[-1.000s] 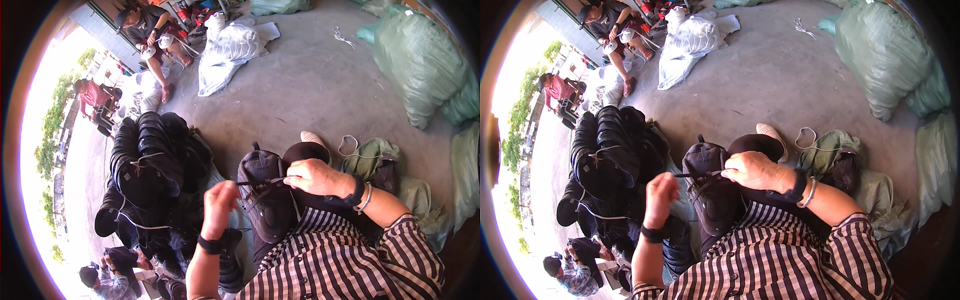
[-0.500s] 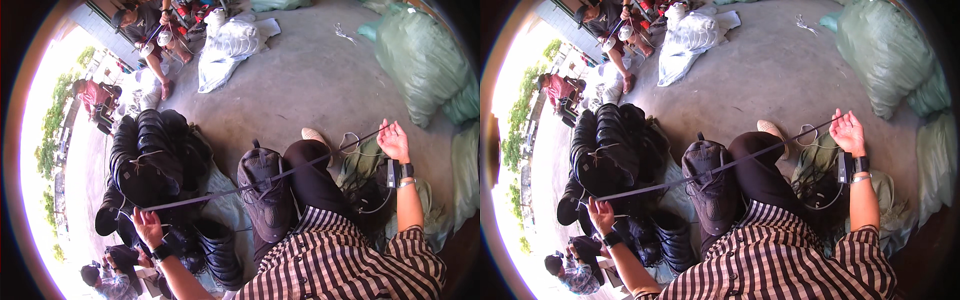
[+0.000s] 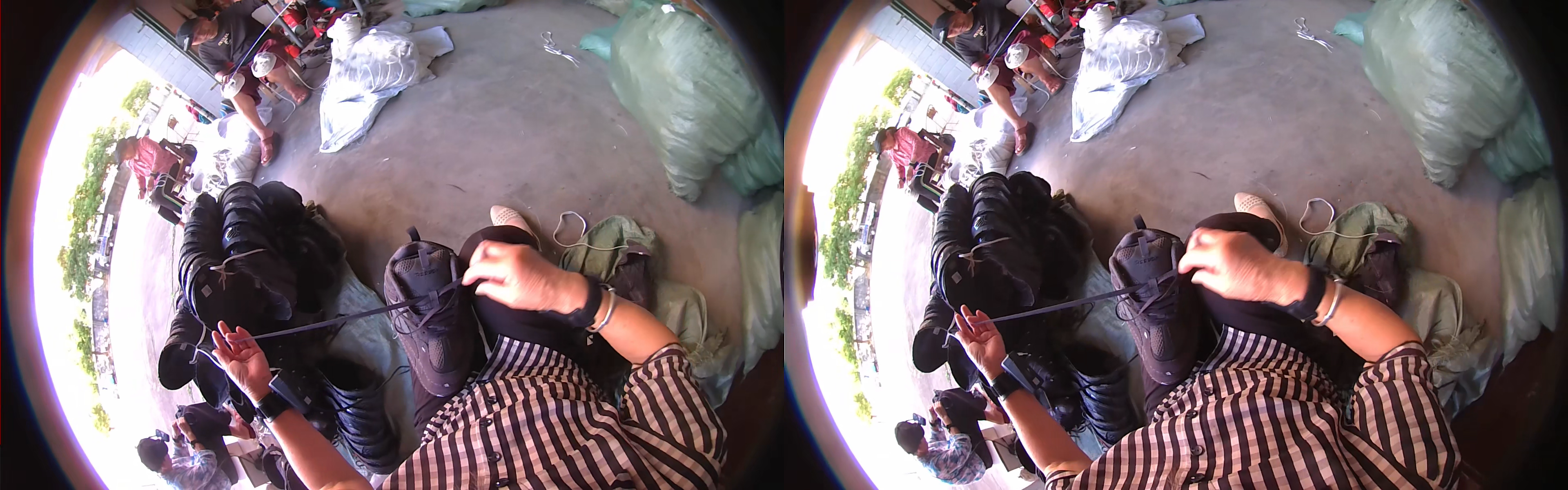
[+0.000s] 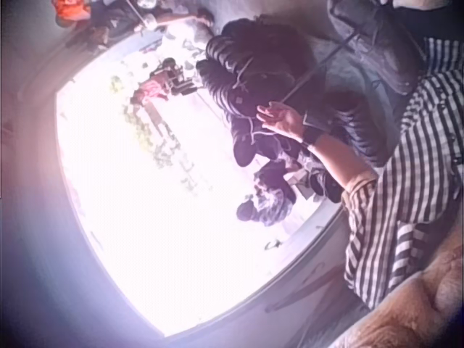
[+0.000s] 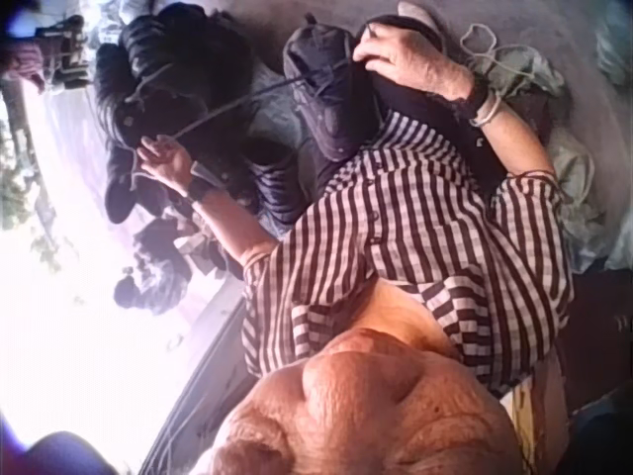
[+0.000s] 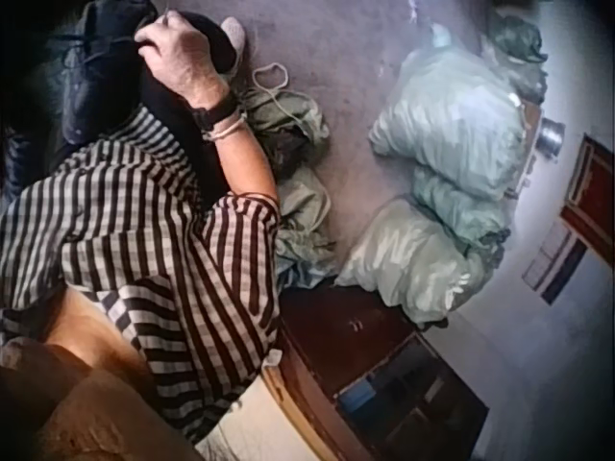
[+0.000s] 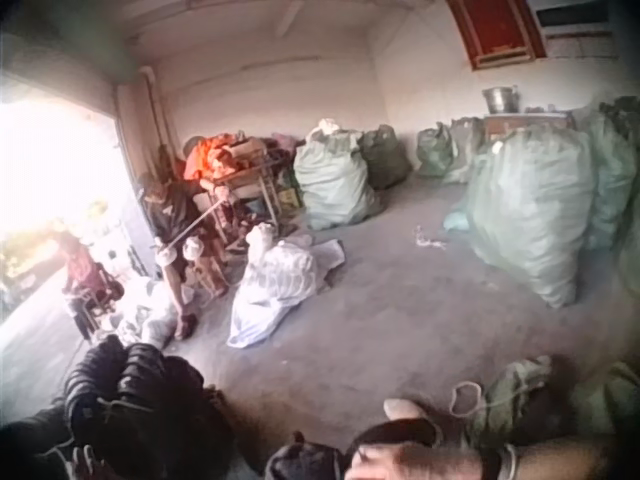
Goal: Thread shoelaces through the eyelets of a shoe.
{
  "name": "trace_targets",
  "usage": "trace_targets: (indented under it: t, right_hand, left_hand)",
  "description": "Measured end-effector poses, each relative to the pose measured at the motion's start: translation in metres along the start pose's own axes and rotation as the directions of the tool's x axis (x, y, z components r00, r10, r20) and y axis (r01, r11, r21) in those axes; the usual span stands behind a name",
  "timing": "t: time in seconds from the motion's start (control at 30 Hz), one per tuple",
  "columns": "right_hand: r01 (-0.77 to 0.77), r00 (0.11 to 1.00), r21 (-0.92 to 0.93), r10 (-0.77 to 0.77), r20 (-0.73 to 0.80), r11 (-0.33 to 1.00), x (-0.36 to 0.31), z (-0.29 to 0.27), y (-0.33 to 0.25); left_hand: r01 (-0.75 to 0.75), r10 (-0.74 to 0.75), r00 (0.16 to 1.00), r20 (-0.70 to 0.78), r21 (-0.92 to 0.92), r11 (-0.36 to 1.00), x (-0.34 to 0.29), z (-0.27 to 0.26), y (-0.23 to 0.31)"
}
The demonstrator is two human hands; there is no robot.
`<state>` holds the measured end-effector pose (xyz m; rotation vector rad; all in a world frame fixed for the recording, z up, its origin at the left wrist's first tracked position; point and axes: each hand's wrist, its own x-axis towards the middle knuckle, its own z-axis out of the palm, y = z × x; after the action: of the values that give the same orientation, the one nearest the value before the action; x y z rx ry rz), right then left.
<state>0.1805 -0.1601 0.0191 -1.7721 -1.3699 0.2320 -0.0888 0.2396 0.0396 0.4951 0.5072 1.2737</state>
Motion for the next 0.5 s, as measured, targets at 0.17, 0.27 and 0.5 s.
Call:
trace_targets:
  t: [0.17,0.27,0.5]
  right_hand:
    - [0.161,0.979,-0.266,-0.119,0.169,0.950,0.021,0.030,-0.006]
    - [0.230,0.968,-0.260,-0.192,0.164,0.938,0.021,0.030,-0.005]
    - [0.228,0.974,-0.301,-0.216,0.074,0.926,0.009,0.029,-0.009]
  left_hand:
    - [0.196,-0.281,0.921,0.270,0.302,0.933,-0.038,0.007,-0.010]
    - [0.131,-0.400,0.860,0.316,0.622,0.772,-0.081,0.012,-0.042]
    - [-0.659,-0.375,0.596,0.711,0.699,0.279,-0.171,0.024,-0.110]
